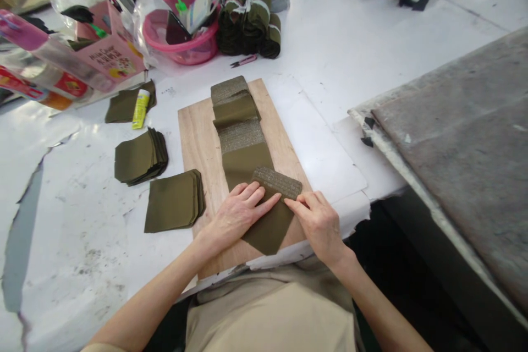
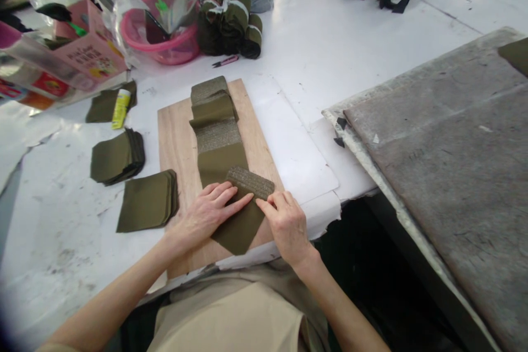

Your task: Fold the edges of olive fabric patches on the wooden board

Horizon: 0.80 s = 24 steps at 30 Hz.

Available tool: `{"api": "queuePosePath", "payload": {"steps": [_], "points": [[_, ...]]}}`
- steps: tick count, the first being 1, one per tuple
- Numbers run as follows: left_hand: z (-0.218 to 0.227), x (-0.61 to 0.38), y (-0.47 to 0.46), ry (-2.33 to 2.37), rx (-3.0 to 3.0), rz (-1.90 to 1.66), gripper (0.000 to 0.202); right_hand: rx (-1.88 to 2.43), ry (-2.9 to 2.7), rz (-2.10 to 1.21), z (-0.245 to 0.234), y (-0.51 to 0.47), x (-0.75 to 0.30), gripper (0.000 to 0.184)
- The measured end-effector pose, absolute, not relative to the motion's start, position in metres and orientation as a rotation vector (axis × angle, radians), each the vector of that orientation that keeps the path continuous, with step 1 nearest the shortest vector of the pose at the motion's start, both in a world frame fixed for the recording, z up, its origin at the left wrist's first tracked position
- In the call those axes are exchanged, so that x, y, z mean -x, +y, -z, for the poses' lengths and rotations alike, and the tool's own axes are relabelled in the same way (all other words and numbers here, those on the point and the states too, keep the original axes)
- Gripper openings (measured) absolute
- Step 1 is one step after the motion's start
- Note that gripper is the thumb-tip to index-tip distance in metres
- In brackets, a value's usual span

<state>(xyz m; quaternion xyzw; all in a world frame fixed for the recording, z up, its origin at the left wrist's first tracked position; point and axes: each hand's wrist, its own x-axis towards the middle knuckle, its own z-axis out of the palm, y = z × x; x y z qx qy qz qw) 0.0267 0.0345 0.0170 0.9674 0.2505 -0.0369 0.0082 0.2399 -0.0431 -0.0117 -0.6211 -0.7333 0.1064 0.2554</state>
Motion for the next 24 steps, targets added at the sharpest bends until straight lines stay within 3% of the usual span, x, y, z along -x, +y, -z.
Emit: {"api": "queuePosePath", "payload": {"steps": [24], "points": [[-0.019, -0.043, 0.021, 0.803, -3.212, 0.291, 0.063, 1.702, -2.059, -0.229, 0.012, -0.061, -0.254, 0.029]]}}
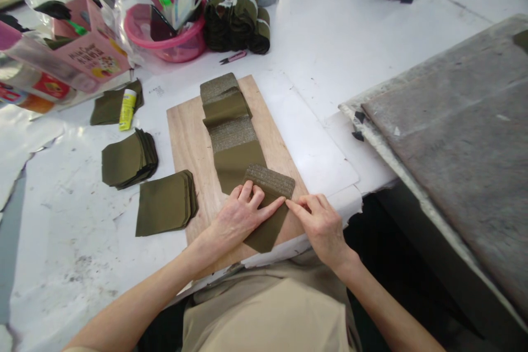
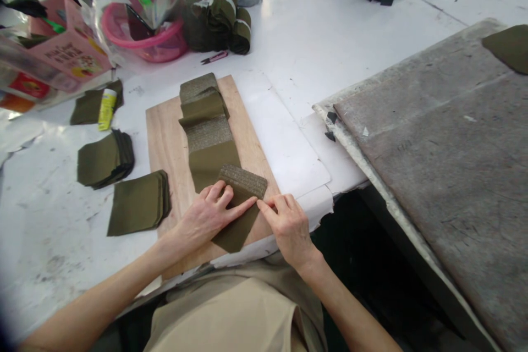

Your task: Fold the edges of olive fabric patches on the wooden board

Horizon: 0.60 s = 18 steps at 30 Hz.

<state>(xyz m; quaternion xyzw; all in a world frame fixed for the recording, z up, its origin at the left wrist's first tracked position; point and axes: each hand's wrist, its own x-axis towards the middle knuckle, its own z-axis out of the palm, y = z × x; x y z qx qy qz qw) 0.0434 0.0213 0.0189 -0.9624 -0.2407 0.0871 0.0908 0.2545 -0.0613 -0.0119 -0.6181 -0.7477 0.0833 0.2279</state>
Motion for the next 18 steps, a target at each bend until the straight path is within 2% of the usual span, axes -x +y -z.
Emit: {"api": "queuePosePath", "payload": {"steps": [9, 18], "points": [[-0.025, -0.052, 0.020, -0.749, 2.886, -0.376, 0.068, 1.750, -2.043, -0.246, 0.007, -0.072, -0.261, 0.028], [-0.011, -0.024, 0.023, -0.969, 2.955, -0.050, 0.042, 1.819, -1.917, -0.318, -0.002, -0.052, -0.242, 0.015]]}}
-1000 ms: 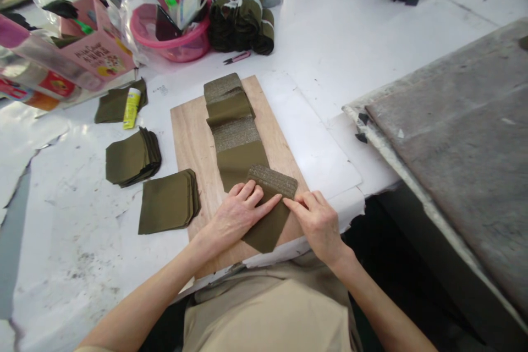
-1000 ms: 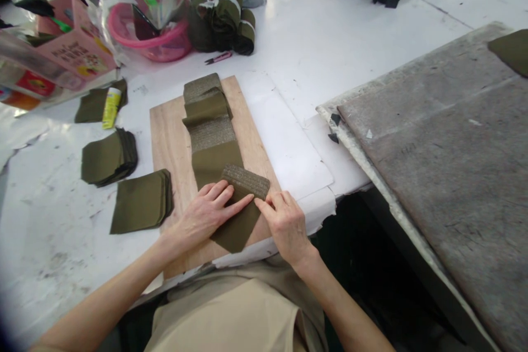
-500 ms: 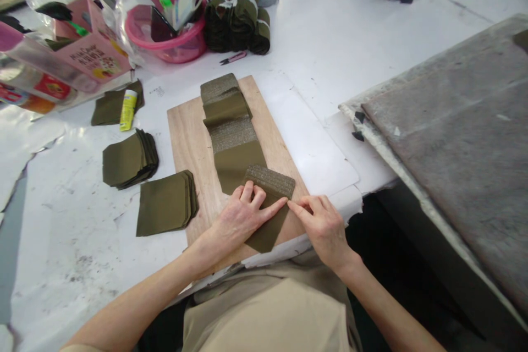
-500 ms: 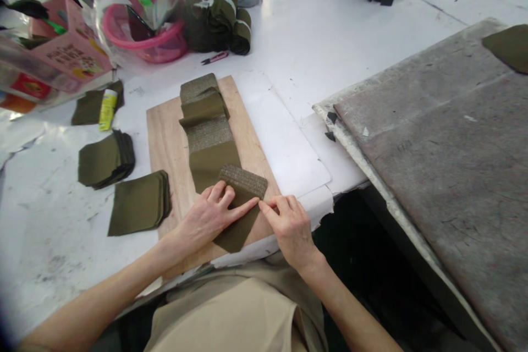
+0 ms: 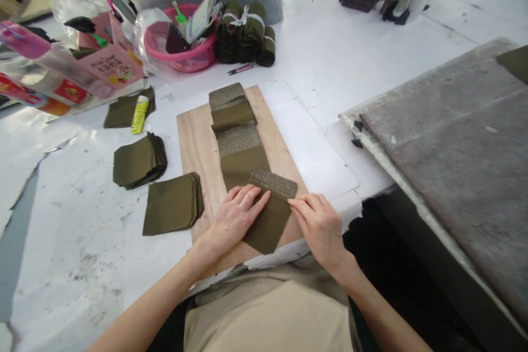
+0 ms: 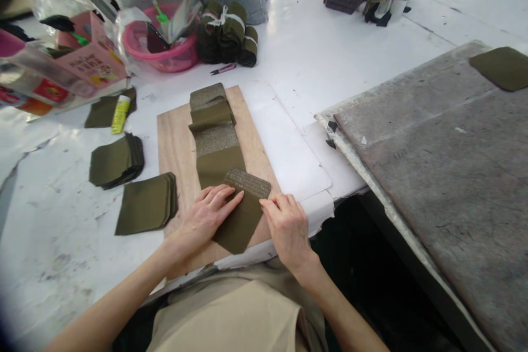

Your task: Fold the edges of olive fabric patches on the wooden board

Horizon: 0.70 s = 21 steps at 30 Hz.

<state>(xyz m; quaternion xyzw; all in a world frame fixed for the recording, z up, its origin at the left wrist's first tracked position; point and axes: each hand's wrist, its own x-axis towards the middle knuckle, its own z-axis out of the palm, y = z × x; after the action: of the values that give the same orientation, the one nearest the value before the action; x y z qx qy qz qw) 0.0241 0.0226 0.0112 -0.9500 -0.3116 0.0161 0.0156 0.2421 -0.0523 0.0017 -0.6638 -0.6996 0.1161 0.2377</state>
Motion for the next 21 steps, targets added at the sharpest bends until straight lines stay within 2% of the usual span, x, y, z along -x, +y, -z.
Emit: {"api": "queuePosePath", "payload": {"steps": [11, 18, 21], "points": [[-0.002, -0.011, 0.022, -1.334, 2.776, 0.284, 0.033, 2.018, -2.022, -0.330, -0.009, -0.026, -0.223, 0.012], [-0.016, -0.033, 0.024, -1.022, 3.021, 0.235, 0.029, 1.907, -2.125, -0.115, -0.007, -0.029, -0.219, 0.014], [-0.020, -0.041, 0.029, -0.997, 3.084, 0.253, 0.025, 1.756, -2.073, -0.170, -0.001, -0.032, -0.221, 0.017]]}}
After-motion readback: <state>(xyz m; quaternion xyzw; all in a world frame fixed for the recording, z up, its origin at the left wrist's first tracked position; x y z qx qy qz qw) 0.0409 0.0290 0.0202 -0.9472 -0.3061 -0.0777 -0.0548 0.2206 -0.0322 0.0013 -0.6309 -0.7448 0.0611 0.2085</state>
